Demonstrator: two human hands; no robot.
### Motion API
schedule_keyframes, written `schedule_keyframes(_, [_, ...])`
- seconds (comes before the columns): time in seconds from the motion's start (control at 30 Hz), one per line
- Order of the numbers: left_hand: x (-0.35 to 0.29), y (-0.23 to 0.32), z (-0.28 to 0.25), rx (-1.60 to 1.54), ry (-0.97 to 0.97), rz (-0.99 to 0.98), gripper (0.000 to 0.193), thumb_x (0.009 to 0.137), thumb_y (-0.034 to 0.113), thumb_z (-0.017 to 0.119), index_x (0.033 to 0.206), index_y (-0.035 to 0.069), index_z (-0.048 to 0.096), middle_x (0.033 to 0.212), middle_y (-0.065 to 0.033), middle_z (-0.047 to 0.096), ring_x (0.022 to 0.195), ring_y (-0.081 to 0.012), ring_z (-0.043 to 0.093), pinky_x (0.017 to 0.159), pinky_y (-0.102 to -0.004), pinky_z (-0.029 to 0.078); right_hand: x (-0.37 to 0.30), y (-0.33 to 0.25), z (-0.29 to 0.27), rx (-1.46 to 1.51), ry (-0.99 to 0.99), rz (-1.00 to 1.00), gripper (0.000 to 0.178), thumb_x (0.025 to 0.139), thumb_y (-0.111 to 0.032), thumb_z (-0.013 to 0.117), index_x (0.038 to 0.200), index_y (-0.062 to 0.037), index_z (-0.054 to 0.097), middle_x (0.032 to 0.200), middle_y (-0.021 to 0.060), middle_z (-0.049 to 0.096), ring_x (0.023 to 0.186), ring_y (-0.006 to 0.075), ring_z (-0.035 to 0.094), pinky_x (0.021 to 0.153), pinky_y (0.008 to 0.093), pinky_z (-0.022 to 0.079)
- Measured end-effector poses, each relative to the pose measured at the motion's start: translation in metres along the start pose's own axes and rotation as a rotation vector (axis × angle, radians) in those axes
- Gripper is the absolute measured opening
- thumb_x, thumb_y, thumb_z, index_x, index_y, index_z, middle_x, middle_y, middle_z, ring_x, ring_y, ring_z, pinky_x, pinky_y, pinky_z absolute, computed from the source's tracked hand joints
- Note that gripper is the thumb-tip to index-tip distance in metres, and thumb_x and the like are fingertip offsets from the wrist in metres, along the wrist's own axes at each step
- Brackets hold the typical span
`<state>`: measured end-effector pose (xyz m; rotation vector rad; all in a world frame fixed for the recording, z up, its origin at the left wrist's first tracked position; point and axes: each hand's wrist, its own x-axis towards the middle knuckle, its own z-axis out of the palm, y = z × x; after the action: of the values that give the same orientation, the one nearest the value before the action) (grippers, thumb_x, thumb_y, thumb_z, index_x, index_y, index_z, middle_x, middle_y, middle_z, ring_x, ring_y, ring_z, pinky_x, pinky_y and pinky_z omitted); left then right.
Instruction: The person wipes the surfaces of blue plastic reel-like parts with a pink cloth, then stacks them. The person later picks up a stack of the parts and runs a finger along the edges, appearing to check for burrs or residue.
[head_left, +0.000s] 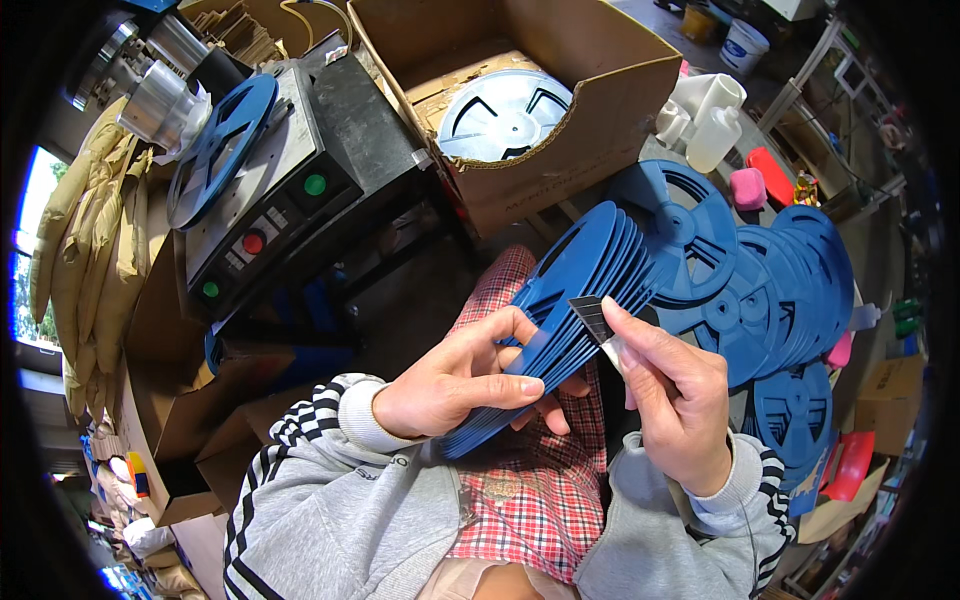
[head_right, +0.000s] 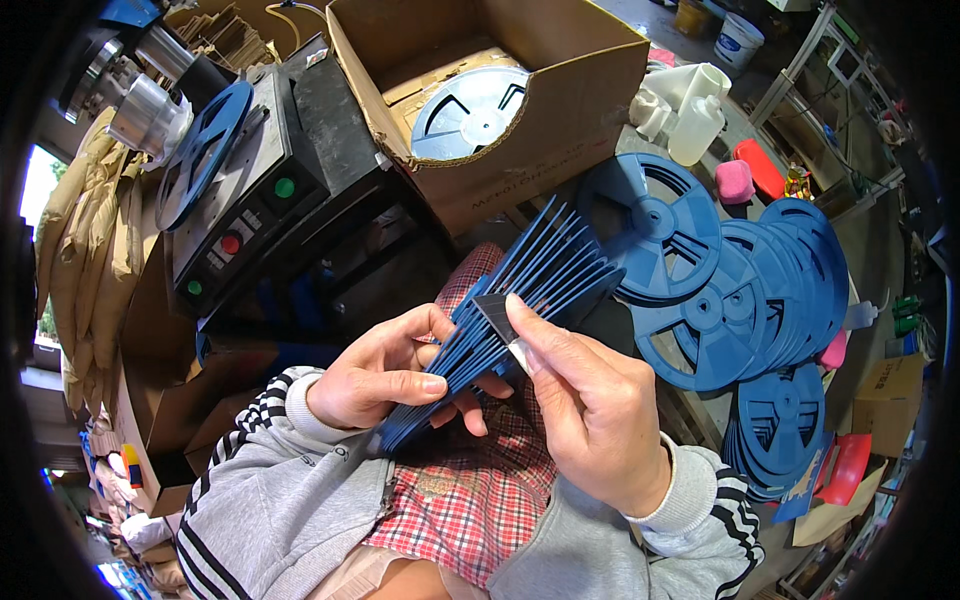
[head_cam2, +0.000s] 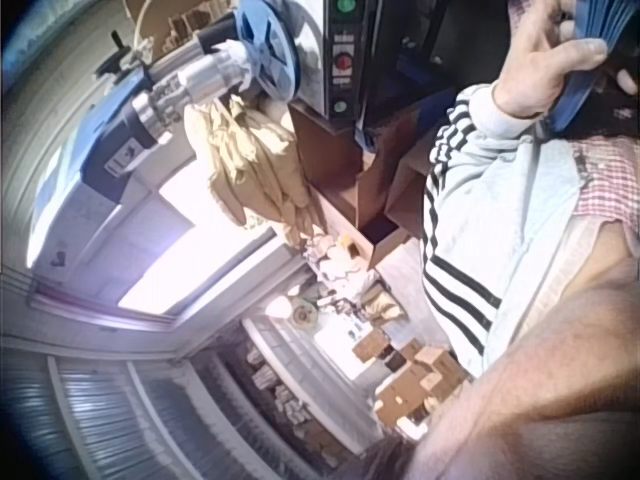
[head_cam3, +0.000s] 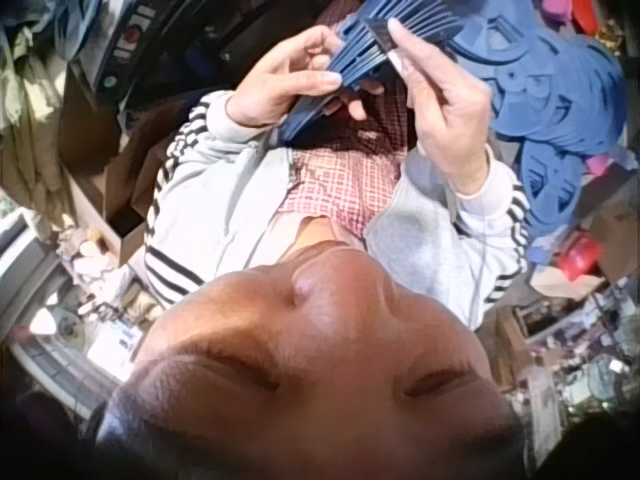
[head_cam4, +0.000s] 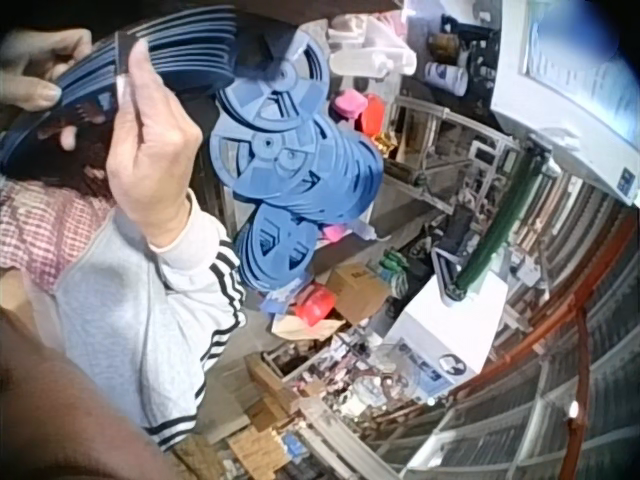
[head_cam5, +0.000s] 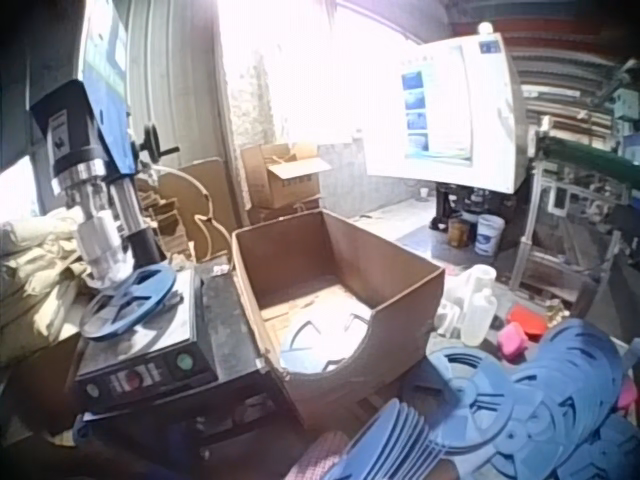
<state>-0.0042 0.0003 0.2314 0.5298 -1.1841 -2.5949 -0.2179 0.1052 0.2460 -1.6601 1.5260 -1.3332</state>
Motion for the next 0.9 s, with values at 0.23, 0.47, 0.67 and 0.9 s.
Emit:
schedule_keyframes(0.23, [0.002, -0.001, -0.005, 0.048, 0.003, -0.018, 0.032, 0.096, 0.006, 0.060, 0.121, 0.001, 0.041, 0.122, -0.0346, 0.061, 0.099, -0.0331, 0.072, 0.077, -0.0322, 0.055, -0.007, -0.007, 0.009, -0.013, -0.059, -0.067, 0.038, 0.093, 0.003, 0.060, 0.131, -0.0012, 0.065, 0.078, 0.0103, 0.069, 0.055, 0.0091, 0.056, 0.051, 0.0236, 0.044])
schedule_keyframes(0.47, [-0.001, 0.000, -0.001, -0.013, -0.011, 0.000, 0.028, 0.098, 0.008, 0.060, 0.119, 0.003, 0.042, 0.122, -0.0269, 0.063, 0.098, -0.0285, 0.072, 0.076, -0.0301, 0.054, 0.004, 0.003, 0.000, 0.006, 0.024, -0.009, 0.037, 0.096, 0.003, 0.057, 0.132, -0.0010, 0.064, 0.082, 0.0066, 0.069, 0.054, 0.0054, 0.050, 0.049, 0.0205, 0.040])
schedule_keyframes(0.67, [-0.002, -0.001, 0.001, -0.022, -0.015, 0.000, 0.027, 0.099, 0.009, 0.061, 0.119, 0.003, 0.043, 0.119, -0.0212, 0.066, 0.097, -0.0251, 0.072, 0.075, -0.0290, 0.053, 0.001, 0.002, 0.000, 0.007, -0.009, 0.003, 0.038, 0.095, 0.004, 0.058, 0.133, -0.0007, 0.063, 0.079, 0.0064, 0.068, 0.053, 0.0056, 0.051, 0.048, 0.0204, 0.040])
schedule_keyframes(0.9, [0.000, -0.001, -0.003, 0.004, -0.023, 0.016, 0.028, 0.099, 0.008, 0.061, 0.120, 0.002, 0.043, 0.115, -0.0187, 0.066, 0.097, -0.0238, 0.072, 0.074, -0.0292, 0.053, -0.006, -0.007, 0.007, 0.042, -0.062, -0.007, 0.036, 0.095, 0.003, 0.057, 0.131, -0.0001, 0.065, 0.081, 0.0073, 0.070, 0.054, 0.0062, 0.052, 0.050, 0.0217, 0.043])
